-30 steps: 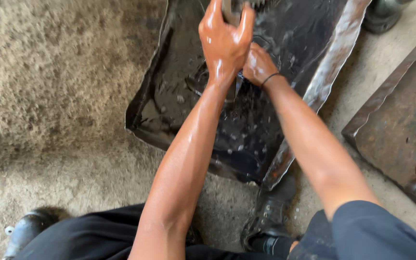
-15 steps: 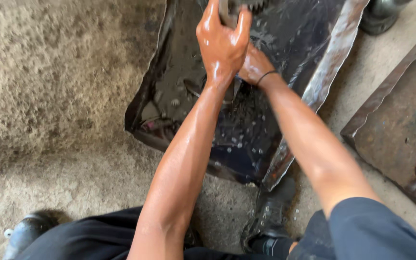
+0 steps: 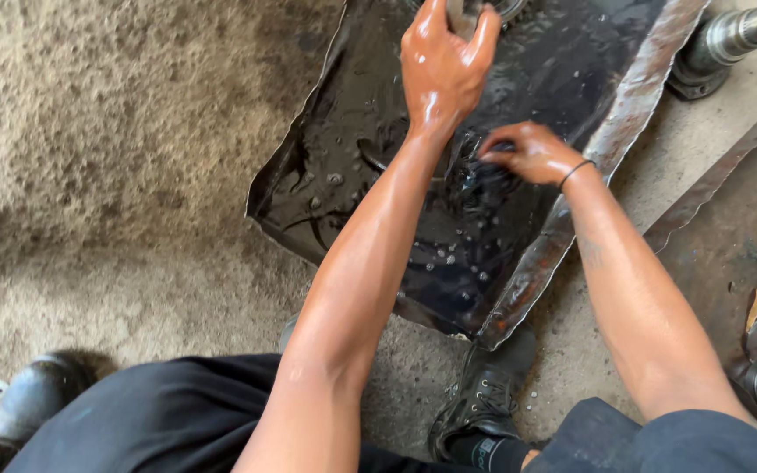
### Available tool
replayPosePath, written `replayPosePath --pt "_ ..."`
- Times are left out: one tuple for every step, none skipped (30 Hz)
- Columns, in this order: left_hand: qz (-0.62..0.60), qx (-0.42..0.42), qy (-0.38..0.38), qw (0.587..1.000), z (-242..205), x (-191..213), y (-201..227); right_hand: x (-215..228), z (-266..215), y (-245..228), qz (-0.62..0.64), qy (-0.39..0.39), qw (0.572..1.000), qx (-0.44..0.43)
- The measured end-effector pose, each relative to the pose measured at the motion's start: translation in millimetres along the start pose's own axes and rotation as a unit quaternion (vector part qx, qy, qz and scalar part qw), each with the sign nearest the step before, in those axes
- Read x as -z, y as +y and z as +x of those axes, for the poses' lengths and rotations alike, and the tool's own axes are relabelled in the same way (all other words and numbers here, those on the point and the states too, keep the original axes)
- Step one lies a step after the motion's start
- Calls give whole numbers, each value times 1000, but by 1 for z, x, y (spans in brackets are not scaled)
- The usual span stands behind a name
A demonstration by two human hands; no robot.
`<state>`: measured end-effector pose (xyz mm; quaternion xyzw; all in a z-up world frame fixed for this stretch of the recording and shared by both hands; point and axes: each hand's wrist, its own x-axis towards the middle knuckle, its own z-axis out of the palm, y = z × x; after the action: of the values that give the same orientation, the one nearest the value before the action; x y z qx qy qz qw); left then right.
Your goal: The person scrubs various mechanical gear components, including a shaft and a gear, using a rag and a liquid in a metal tray. The person repeatedly wipes and scrubs the parts to remove grime.
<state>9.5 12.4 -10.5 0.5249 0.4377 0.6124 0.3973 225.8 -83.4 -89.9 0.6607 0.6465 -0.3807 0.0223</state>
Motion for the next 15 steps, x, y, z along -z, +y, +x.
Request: replayPosePath --pt "12 12 -1 1000 2 -1 0 -4 -5 -3 -71 79 994 -30" --pt "0 -4 6 1000 0 0 0 -16 -15 -7 -141 158 976 -58" --pt "-14 -21 12 1000 -1 1 2 -25 -23 -8 -209 238 945 -84" --pt "-27 -38 18 999 -2 1 4 -37 -26 -10 -279 283 917 -43" --pt "-25 -30 14 999 -3 2 5 -55 -27 -13 -345 323 881 -4" --pt "-23 -22 9 999 -3 3 6 -64 -27 -13 -408 362 838 34" --pt "-21 -14 3 1000 -4 4 7 -69 -25 -12 -327 314 891 -2" --pt "-22 -20 4 1000 -6 4 8 -74 -23 -14 -242 263 933 -39" --pt "-22 -28 8 999 -6 4 9 -75 -20 -17 -154 210 963 -73" --pt "-22 -35 11 999 -6 5 8 -66 -14 -20 -36 204 978 -20" --pt "-7 -27 7 1000 -6 5 5 -51 -9 -23 83 194 977 32" --pt "8 -20 4 1000 -2 4 1 -42 -10 -32 200 181 959 82" --pt "20 -14 1 1000 3 1 -3 -35 -15 -43 235 201 946 98" --pt "30 -4 -6 1000 6 -2 -8 -27 -21 -58 269 220 931 113" --pt "40 7 -12 999 8 -4 -15 -22 -26 -75 301 237 915 127"
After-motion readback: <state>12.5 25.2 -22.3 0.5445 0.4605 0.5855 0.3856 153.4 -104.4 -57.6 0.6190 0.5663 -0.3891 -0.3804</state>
